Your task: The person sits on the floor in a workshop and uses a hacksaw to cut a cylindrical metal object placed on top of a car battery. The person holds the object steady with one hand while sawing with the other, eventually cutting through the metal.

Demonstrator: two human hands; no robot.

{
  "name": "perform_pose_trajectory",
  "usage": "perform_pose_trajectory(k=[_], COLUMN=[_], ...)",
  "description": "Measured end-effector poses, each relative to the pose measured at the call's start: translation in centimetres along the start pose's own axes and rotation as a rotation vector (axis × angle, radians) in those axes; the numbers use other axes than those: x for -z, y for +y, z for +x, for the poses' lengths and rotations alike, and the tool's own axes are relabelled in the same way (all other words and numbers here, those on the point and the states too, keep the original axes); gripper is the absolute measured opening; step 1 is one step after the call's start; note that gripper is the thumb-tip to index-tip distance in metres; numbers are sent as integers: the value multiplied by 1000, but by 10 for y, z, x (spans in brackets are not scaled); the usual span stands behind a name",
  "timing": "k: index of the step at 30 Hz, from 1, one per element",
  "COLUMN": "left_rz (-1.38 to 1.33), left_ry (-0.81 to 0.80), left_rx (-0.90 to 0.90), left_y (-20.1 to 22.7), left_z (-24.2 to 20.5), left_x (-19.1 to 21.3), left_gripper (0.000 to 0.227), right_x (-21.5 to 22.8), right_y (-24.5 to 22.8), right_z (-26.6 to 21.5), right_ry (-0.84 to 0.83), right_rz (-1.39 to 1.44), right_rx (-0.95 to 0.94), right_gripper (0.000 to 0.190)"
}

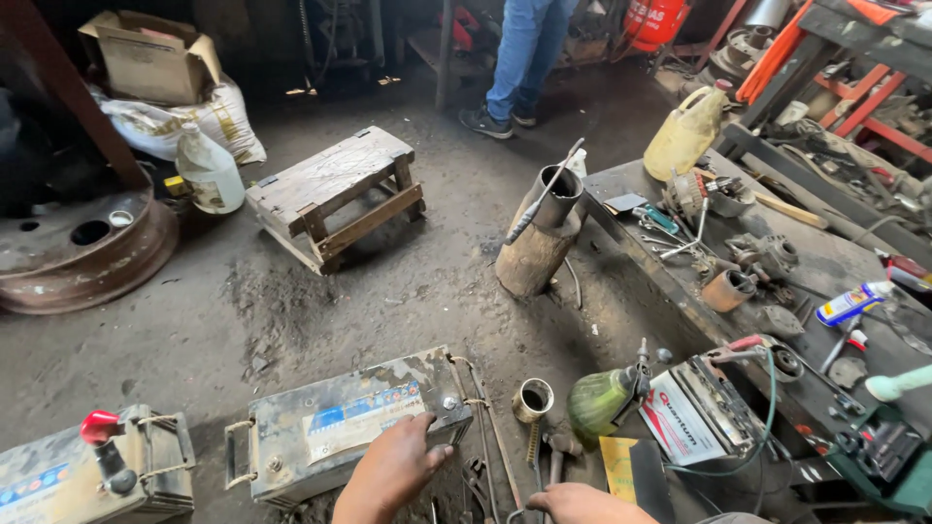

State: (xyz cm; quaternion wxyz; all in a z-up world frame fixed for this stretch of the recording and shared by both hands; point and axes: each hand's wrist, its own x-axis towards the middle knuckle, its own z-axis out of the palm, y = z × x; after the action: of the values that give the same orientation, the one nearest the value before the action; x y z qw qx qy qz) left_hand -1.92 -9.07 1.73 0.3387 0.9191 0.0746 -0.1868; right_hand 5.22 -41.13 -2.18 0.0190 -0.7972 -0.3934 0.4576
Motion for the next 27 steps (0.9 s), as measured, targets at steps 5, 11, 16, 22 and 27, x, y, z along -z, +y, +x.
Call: perform_pose_trajectory(k=[5, 11, 16, 22, 27], left_rz=[-11, -28, -11, -18, -2], left_ry=[6, -3, -19, -13, 2], left_rx=[49, 101, 75, 59, 39], left_y=[3, 11, 6, 6, -2], left_z=[-12, -15, -7, -8, -1], left_x=[15, 21, 12, 10, 1], left_gripper=[53, 55, 60, 61, 63], right_x=[-9, 4, -8, -16, -11], right_y=[8, -13, 0, 7, -2], right_z=[27, 17, 18, 15, 13], right_ry=[15, 10, 44, 133, 161], right_rz=[-90, -74, -113, -97, -110], right_rx=[125, 145, 146, 182, 143], right_gripper=[55, 44, 41, 41, 36])
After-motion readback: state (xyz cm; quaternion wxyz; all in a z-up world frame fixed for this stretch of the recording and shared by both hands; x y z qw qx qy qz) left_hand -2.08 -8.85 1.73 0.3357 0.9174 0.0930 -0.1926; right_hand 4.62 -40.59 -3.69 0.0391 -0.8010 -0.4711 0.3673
